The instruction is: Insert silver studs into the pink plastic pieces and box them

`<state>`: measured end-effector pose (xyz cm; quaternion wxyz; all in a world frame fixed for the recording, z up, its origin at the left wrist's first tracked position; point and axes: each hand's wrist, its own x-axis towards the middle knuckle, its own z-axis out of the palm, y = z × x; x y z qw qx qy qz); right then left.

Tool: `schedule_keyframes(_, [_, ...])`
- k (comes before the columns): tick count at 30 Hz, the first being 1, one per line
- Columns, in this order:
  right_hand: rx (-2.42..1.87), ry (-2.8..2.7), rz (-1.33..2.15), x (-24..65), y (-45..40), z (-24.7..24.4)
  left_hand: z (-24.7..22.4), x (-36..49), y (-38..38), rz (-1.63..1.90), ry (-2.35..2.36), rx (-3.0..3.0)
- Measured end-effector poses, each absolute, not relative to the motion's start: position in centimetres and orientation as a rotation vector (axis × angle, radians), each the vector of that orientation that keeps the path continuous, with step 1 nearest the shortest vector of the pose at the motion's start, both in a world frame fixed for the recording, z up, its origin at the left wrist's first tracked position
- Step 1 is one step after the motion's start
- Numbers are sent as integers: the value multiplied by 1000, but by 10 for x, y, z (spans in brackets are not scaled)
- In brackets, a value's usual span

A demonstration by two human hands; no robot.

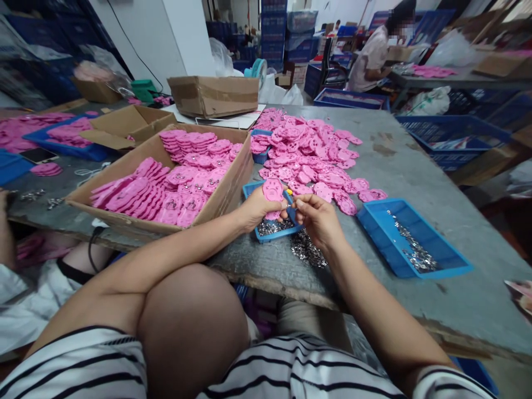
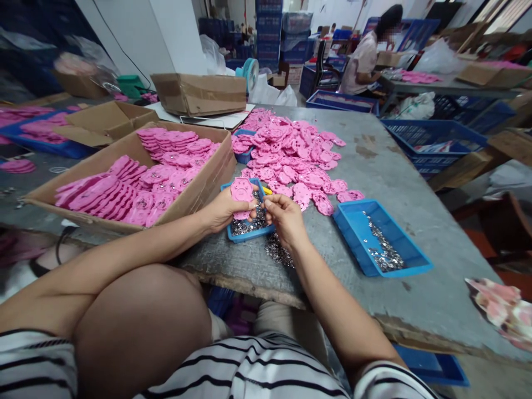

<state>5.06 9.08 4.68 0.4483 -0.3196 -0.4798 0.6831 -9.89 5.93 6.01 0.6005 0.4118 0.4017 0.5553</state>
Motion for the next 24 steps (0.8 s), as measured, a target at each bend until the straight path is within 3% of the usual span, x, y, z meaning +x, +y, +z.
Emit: schedule_keyframes(24, [-747, -1443, 1396, 36, 89, 40, 59, -100, 60, 1278, 942, 954])
